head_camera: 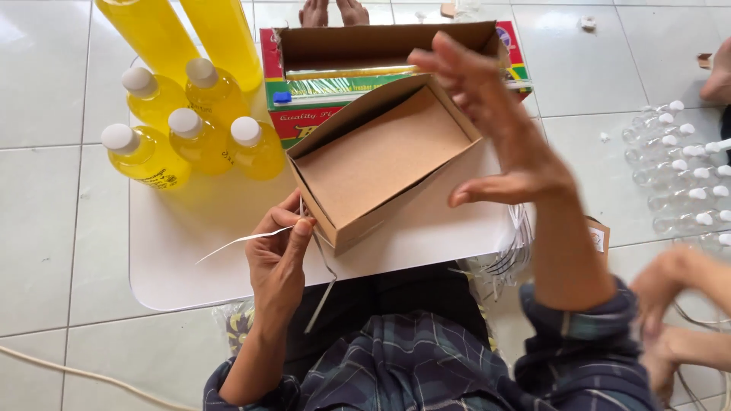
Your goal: Attaching a decorative bow to a cardboard box and separating plastic ties
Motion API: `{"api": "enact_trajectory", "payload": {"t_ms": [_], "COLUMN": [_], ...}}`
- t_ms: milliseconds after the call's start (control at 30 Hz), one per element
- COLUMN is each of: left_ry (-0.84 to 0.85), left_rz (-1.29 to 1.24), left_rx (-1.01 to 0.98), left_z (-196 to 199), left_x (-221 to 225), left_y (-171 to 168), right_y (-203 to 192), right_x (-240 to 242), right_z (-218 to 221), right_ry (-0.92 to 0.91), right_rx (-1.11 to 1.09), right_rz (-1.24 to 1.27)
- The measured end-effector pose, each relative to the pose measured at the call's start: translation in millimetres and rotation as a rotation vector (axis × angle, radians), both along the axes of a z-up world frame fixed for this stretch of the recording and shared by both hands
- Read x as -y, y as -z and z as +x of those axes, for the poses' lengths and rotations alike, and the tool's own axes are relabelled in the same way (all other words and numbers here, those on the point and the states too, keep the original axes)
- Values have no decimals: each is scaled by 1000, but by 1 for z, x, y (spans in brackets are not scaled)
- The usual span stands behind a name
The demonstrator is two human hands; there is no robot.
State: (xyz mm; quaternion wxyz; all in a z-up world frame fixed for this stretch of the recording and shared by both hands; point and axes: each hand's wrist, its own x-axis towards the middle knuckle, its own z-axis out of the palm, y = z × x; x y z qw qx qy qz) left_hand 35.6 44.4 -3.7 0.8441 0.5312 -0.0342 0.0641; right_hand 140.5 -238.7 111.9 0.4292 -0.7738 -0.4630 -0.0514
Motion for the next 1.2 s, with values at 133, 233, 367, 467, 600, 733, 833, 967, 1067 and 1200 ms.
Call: {"api": "enact_trajectory", "payload": {"t_ms": [133, 233, 367, 467, 600, 733, 833, 967, 1067, 1200], "left_ry": [-15, -77, -91, -110, -136, -134, -131, -133, -143, -153], "left_rz": [16, 71, 39, 27, 61, 80, 86, 72, 82, 105], "left_rx": [-16, 33, 72, 90, 123, 132, 132, 117, 113, 114], "left_z": [0, 1, 5, 2, 0, 2, 2, 6, 4, 5], "left_x": [2, 6, 9, 15, 18, 16, 17, 17, 19, 20], "left_y": [-3, -5, 10, 8, 1, 1, -1, -3, -1, -3], "right_y": [53, 72, 71, 91, 91, 94, 95, 85, 97, 100], "right_x": [-7, -9, -9, 0, -5, -4, 0, -3, 3, -3], "right_z": [-1, -12, -19, -20, -26, -25, -22, -20, -20, -15], "right_ry": [-175, -10, 24, 26, 19, 37, 16, 42, 46, 68], "right_rx": [-213, -273, -212, -174, -140, -138, -133, -107, -119, -110], "right_rz": [299, 388, 390, 381, 383, 362, 351, 329, 332, 353]}}
